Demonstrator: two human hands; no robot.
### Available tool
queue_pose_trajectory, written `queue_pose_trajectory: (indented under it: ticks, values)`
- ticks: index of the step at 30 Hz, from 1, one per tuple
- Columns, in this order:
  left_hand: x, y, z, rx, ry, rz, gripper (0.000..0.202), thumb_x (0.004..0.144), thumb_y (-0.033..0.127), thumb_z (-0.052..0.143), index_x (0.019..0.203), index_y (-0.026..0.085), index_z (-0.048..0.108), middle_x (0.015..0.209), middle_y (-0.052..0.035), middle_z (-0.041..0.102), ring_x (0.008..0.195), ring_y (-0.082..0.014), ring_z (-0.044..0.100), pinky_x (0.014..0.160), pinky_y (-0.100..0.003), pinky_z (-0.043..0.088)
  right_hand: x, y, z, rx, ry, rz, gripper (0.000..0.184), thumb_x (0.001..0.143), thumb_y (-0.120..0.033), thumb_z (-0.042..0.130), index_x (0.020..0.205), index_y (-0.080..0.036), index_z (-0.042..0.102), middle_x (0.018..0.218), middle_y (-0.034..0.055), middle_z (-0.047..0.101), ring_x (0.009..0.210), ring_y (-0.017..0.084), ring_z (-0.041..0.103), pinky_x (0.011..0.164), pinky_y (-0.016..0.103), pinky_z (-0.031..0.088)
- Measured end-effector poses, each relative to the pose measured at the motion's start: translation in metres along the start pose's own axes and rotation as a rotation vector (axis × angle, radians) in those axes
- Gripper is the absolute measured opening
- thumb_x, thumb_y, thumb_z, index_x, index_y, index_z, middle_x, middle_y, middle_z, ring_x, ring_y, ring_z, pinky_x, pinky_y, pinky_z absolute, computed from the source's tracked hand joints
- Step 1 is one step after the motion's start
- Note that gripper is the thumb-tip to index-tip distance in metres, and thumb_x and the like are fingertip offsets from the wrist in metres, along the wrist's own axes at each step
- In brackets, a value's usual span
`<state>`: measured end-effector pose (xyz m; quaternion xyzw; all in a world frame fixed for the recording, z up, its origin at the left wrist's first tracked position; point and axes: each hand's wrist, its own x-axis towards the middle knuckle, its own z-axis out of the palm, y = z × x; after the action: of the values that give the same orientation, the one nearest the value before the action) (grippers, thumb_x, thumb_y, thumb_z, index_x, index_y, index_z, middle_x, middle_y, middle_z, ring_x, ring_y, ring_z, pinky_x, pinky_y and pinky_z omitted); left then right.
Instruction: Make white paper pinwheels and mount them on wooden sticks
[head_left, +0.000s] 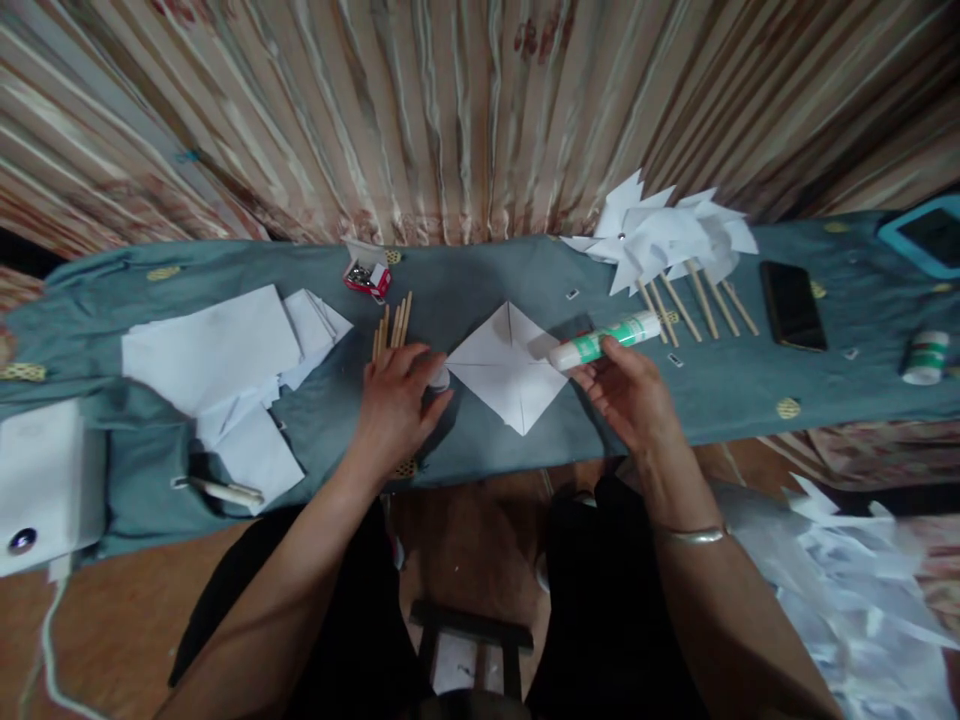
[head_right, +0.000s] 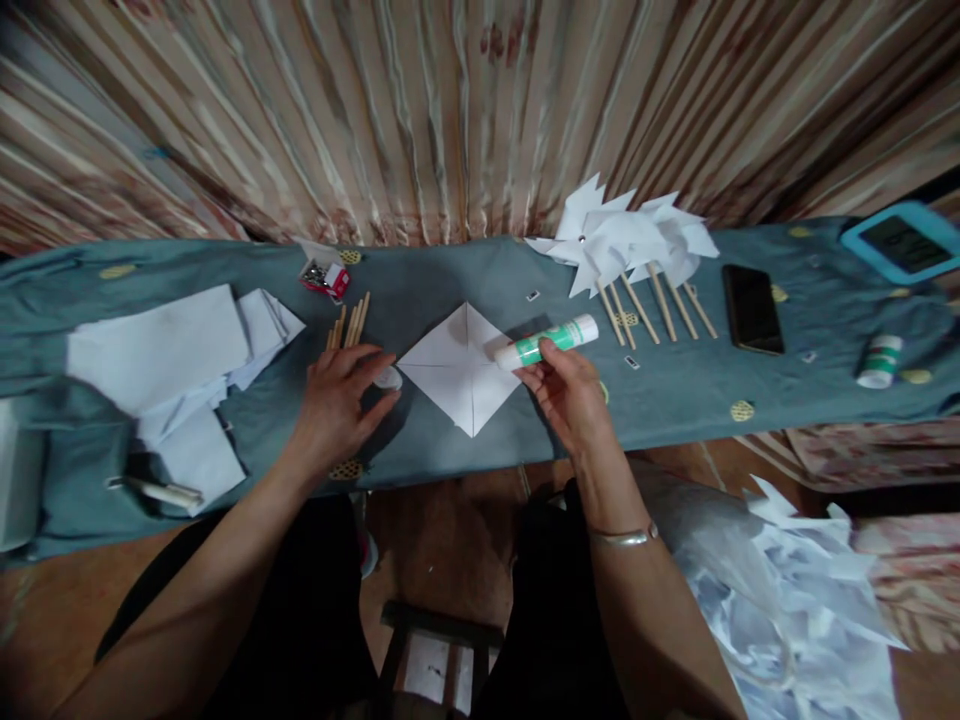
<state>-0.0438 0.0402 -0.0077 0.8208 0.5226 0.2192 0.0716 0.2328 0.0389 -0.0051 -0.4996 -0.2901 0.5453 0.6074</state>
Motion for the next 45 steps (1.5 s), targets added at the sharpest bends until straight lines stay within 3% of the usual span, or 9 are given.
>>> queue_pose_trajectory:
  ticks: [5,7,9,12,17,22,30,34,45]
  values:
    - [-0.004,-0.012,-0.002,-0.231,0.019,-0.116,0.028,0.085,0.030,0.058,0.111,0.022,0.066,0.108,-0.0080,0.067,0.099,-0.0238,0.063,0.093,-0.041,0.049,-0.010,-0.004,0.007,-0.020,-0.033,0.020,0.030,0.064,-0.046,0.084,0.079,-0.024,0.070,0.085,-0.0016,0.074,0.076,0.015,0.069,0.072,0.029,0.062]
    - [-0.003,-0.004,-0.002,-0.452,0.053,-0.233,0.028,0.080,0.031,0.064,0.105,0.020,0.067,0.102,-0.0063,0.069,0.088,-0.0206,0.065,0.086,-0.037,0.052,-0.014,-0.003,0.013,-0.020,-0.051,0.038,0.029,0.064,-0.045,0.084,0.078,-0.023,0.071,0.083,-0.0015,0.075,0.075,0.014,0.069,0.066,0.024,0.061]
    - [-0.001,0.008,0.000,-0.807,0.076,-0.390,0.030,0.074,0.033,0.071,0.100,0.018,0.069,0.093,-0.0041,0.071,0.079,-0.0178,0.066,0.080,-0.033,0.054,-0.018,0.000,0.020,-0.002,-0.068,0.064,0.029,0.065,-0.044,0.083,0.080,-0.022,0.072,0.083,-0.0013,0.074,0.072,0.012,0.069,0.062,0.020,0.059]
    - [0.001,0.028,0.006,-1.300,0.022,-0.580,0.033,0.063,0.032,0.081,0.090,0.017,0.070,0.081,-0.0025,0.073,0.073,-0.0165,0.068,0.077,-0.031,0.056,-0.021,0.007,0.029,0.033,-0.095,0.097,0.027,0.067,-0.043,0.082,0.080,-0.022,0.071,0.082,-0.0011,0.074,0.071,0.011,0.069,0.066,0.021,0.059]
    - [0.004,0.044,0.011,-1.667,-0.022,-0.744,0.039,0.054,0.027,0.088,0.087,0.015,0.070,0.081,-0.0028,0.074,0.075,-0.0178,0.071,0.082,-0.036,0.058,-0.021,0.015,0.039,0.086,-0.118,0.100,0.025,0.065,-0.037,0.084,0.075,-0.022,0.068,0.077,-0.0022,0.073,0.071,0.013,0.070,0.077,0.029,0.063]
    - [0.006,0.044,0.009,-1.732,-0.038,-0.783,0.039,0.056,0.021,0.087,0.090,0.014,0.069,0.082,-0.0030,0.075,0.078,-0.0196,0.074,0.087,-0.038,0.059,-0.020,0.016,0.041,0.095,-0.111,0.109,0.024,0.063,-0.033,0.086,0.073,-0.022,0.068,0.076,-0.0022,0.073,0.069,0.014,0.070,0.077,0.031,0.064]
    - [0.007,0.046,0.010,-1.747,-0.041,-0.804,0.042,0.054,0.020,0.088,0.090,0.012,0.067,0.078,-0.0044,0.075,0.074,-0.0190,0.074,0.080,-0.032,0.060,-0.022,0.017,0.042,0.084,-0.116,0.105,0.023,0.062,-0.032,0.087,0.070,-0.020,0.069,0.072,-0.0021,0.072,0.067,0.012,0.069,0.077,0.027,0.063]
    - [0.006,0.047,0.009,-1.741,-0.038,-0.807,0.043,0.054,0.021,0.089,0.090,0.012,0.067,0.078,-0.0045,0.075,0.073,-0.0194,0.074,0.082,-0.034,0.060,-0.023,0.016,0.043,0.098,-0.100,0.118,0.024,0.058,-0.031,0.089,0.067,-0.020,0.070,0.071,-0.0024,0.072,0.065,0.012,0.069,0.074,0.026,0.064]
    - [0.003,0.040,0.018,-1.503,0.043,-0.585,0.041,0.055,0.024,0.089,0.092,0.017,0.074,0.088,-0.0019,0.077,0.084,-0.0182,0.072,0.087,-0.035,0.057,-0.029,0.019,0.055,0.100,-0.104,0.189,0.032,0.049,-0.035,0.093,0.067,-0.018,0.072,0.068,-0.0034,0.073,0.060,0.009,0.068,0.063,0.019,0.062]
